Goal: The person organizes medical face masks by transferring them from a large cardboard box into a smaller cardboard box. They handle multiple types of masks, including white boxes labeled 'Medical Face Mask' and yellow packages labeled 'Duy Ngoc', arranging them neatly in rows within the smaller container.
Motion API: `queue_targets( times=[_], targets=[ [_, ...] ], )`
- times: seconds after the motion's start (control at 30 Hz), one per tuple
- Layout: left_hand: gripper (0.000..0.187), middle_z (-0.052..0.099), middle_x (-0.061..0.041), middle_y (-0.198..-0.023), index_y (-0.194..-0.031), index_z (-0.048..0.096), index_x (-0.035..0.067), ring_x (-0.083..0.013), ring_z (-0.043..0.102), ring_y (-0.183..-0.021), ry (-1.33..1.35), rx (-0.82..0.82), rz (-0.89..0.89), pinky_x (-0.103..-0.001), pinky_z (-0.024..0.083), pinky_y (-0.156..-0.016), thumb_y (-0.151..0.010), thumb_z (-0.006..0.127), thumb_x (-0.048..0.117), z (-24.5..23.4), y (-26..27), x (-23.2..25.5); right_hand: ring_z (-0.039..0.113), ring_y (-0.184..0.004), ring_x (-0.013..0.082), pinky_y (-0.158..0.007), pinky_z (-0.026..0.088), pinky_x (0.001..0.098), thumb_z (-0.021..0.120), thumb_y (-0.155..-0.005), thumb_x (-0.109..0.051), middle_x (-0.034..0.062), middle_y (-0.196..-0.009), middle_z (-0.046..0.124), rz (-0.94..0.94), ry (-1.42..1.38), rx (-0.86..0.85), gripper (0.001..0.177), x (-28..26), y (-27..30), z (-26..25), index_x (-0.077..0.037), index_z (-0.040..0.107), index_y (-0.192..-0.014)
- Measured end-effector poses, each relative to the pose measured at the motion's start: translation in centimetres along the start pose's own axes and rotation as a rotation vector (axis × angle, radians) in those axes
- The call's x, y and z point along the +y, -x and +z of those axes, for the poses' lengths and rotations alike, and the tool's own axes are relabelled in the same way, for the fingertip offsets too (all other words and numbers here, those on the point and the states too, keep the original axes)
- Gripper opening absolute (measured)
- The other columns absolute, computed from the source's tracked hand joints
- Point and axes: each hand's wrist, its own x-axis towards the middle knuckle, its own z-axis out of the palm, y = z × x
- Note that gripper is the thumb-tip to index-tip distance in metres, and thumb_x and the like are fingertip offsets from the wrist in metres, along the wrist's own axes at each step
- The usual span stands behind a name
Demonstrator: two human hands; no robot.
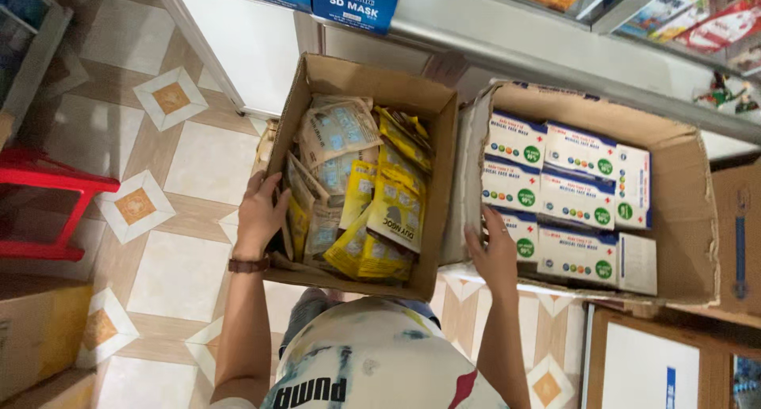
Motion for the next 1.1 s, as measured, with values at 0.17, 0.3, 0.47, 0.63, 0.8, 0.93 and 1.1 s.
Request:
queue_targets(
  times=[0.17,0.3,0.47,0.63,0.8,0.93,1.1],
  targets=[
    [0.054,0.054,-0.027,-0.146,-0.142,0.056,-0.001,-0.0451,0.056,-0.127,0.014,0.024,0.064,-0.048,0.048,-0.103,-0.097,0.070,0.026,1.3,-0.6,-1.9,0.067,-0.067,0.0240,-0.066,0.054,0.0364,0.068,-0.093,-0.023,0.0194,-0.086,0.072,0.215,0.006,-0.118,0.052,-2.4,-0.6,-0.5,-0.006,0.059,-0.142],
    [0.057,0.053,-0.025,-0.148,-0.145,0.055,0.002,-0.0440,0.055,-0.131,0.046,0.043,0.080,-0.048,0.048,-0.108,-0.097,0.068,0.028,1.8,-0.8,-2.2,0.069,-0.070,0.0317,-0.069,0.054,0.0399,0.070,-0.093,-0.025,0.0220,-0.089,0.072,0.328,0.092,-0.150,0.057,-3.6,-1.0,-0.3,-0.008,0.057,-0.145],
    [0.068,0.046,-0.031,-0.151,-0.150,0.049,0.000,-0.0489,0.048,-0.131,-0.014,-0.046,0.073,-0.053,0.045,-0.103,-0.094,0.070,0.032,1.9,-0.3,-2.8,0.061,-0.119,0.0439,-0.098,0.049,0.0432,0.072,-0.090,-0.020,0.0294,-0.134,0.060,0.102,0.082,-0.136,0.075,-1.6,-1.1,0.1,-0.005,0.038,-0.155],
    [0.056,0.056,-0.027,-0.139,-0.141,0.063,0.009,-0.0449,0.051,-0.134,-0.167,0.055,0.061,-0.050,0.044,-0.111,-0.092,0.073,0.034,2.6,-3.0,-2.5,0.046,-0.139,0.0424,-0.114,0.038,0.0448,0.073,-0.086,-0.019,0.0258,-0.153,0.045,-0.105,0.003,-0.107,0.083,-0.7,-2.1,0.8,-0.005,0.031,-0.156],
    [0.039,0.062,-0.022,-0.135,-0.128,0.068,0.010,-0.0414,0.056,-0.127,0.117,0.176,0.214,-0.048,0.045,-0.108,-0.091,0.071,0.023,2.0,-9.3,2.8,0.038,-0.143,0.0428,-0.114,0.037,0.0470,0.074,-0.090,-0.027,0.0259,-0.158,0.034,-0.210,0.141,-0.263,0.068,-1.3,-7.4,-0.9,-0.018,0.044,-0.150],
    [0.033,0.068,-0.010,-0.127,-0.126,0.070,0.014,-0.0317,0.063,-0.123,0.332,0.103,0.348,-0.042,0.050,-0.107,-0.094,0.069,0.023,2.1,-15.6,8.3,0.036,-0.146,0.0414,-0.115,0.036,0.0473,0.072,-0.092,-0.031,0.0249,-0.161,0.032,-0.387,0.083,-0.354,0.061,-5.6,-13.5,-2.8,-0.023,0.049,-0.148],
    [0.032,0.066,-0.007,-0.131,-0.128,0.066,0.012,-0.0217,0.061,-0.125,1.107,-0.341,0.129,-0.042,0.050,-0.107,-0.097,0.066,0.020,0.5,-24.9,15.4,0.045,-0.143,0.0389,-0.109,0.046,0.0450,0.077,-0.090,-0.028,0.0230,-0.160,0.038,-0.556,0.024,-0.204,0.061,-13.8,-25.0,-4.1,-0.021,0.052,-0.146]
  ],
)
